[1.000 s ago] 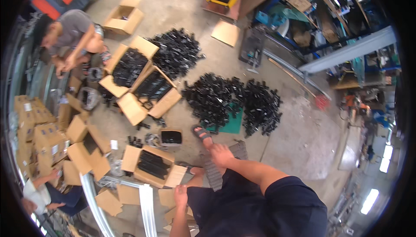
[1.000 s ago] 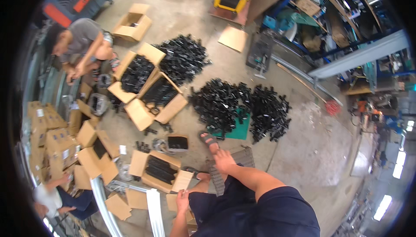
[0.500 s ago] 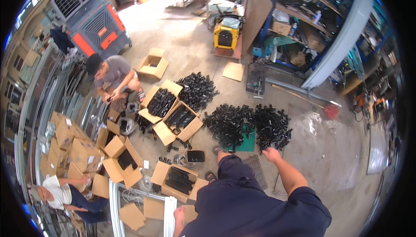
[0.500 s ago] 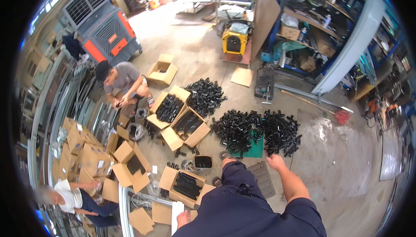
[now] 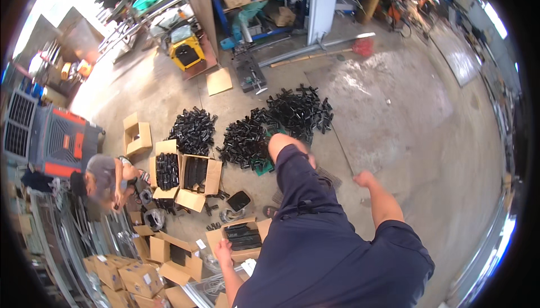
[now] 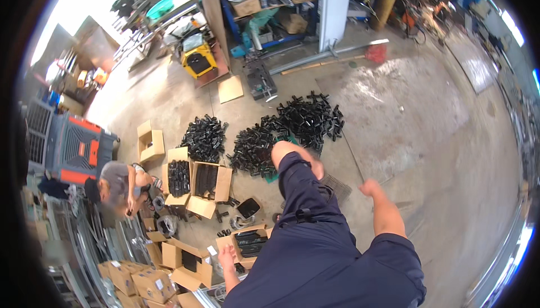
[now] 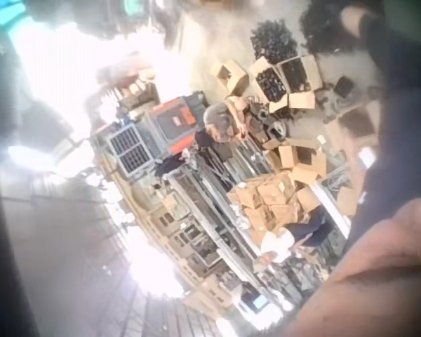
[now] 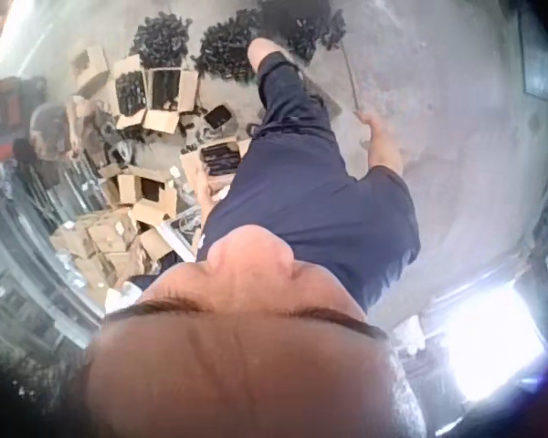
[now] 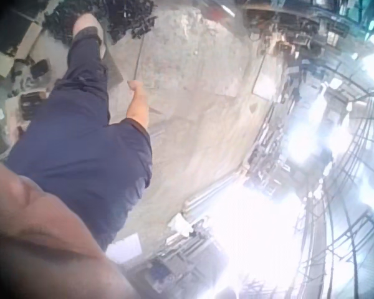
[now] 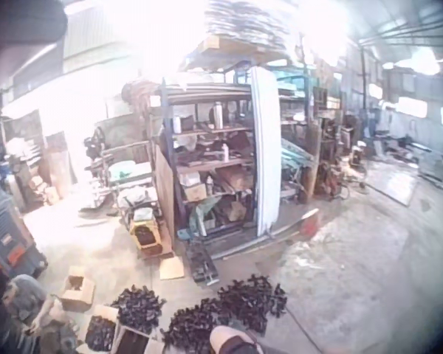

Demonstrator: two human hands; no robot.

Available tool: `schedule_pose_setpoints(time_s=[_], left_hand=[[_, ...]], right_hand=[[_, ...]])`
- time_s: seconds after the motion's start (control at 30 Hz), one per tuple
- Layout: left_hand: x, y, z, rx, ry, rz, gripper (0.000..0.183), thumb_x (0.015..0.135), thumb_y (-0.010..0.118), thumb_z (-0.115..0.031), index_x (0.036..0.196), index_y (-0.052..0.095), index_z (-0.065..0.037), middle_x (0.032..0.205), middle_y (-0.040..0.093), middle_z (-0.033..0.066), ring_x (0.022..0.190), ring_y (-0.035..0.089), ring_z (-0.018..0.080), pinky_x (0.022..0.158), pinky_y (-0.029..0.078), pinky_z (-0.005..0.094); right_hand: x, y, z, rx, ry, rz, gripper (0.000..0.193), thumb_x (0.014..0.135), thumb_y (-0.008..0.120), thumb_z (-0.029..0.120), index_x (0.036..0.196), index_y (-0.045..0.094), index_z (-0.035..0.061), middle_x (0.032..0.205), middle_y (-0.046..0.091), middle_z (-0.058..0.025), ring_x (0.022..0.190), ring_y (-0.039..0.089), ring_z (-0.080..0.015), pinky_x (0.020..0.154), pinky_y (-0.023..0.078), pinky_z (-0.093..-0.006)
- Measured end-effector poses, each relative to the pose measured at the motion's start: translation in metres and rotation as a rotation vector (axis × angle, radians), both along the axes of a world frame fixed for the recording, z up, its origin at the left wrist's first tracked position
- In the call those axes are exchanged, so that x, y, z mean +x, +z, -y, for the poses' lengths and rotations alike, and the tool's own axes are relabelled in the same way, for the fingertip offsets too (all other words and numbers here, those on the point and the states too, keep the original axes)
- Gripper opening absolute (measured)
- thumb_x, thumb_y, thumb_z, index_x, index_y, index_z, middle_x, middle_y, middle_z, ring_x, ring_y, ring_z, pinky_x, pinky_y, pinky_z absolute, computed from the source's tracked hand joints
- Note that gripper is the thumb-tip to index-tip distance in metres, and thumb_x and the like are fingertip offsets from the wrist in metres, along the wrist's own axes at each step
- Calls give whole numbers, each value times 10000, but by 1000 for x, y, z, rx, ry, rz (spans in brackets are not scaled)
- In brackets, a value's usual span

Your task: The person assembles black plastic components by hand while sitting on the floor, picking them from a box and joining them together. The person also stands up to move a large floor fan to a new position before returning to sit and assemble more parts.

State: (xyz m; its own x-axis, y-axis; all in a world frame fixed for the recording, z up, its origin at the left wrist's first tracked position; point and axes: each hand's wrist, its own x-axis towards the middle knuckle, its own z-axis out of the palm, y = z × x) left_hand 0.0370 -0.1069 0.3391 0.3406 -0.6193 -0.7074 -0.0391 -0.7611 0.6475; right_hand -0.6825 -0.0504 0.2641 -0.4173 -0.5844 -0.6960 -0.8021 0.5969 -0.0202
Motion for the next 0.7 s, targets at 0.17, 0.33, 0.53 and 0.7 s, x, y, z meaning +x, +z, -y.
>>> schedule_pose_setpoints(time_s=[0.17,0.33,0.53,0.7], left_hand=[[-36,27,50,-78,-108,78,327,1021,581,-296,1176,645,-16,1108,711,77,929,678,177,726,507,288],[-68,-6,46,213,-86,168,258,976,628,-272,914,659,-23,738,633,65,518,569,169,417,398,309],[-281,-45,105,38,-1081,526,381,935,604,-390,939,680,-17,684,633,164,609,621,305,552,466,426],[-545,3,251,-263,-1042,516,487,914,651,-462,1165,697,-47,1087,724,185,1059,682,364,944,518,418]], right_hand=[[-12,26,42,-283,-327,189,475,884,610,457,970,743,9,1022,703,-241,1010,661,-423,892,523,-491],[-95,-53,10,-274,-93,329,443,911,578,453,808,730,49,774,726,-125,746,704,-282,720,543,-425],[-296,-137,-104,-83,-433,114,398,928,610,366,818,724,1,655,675,-146,614,669,-275,635,539,-416],[-467,-109,-53,-502,-662,51,311,950,605,277,870,708,-5,685,664,-108,603,629,-196,577,502,-359]])
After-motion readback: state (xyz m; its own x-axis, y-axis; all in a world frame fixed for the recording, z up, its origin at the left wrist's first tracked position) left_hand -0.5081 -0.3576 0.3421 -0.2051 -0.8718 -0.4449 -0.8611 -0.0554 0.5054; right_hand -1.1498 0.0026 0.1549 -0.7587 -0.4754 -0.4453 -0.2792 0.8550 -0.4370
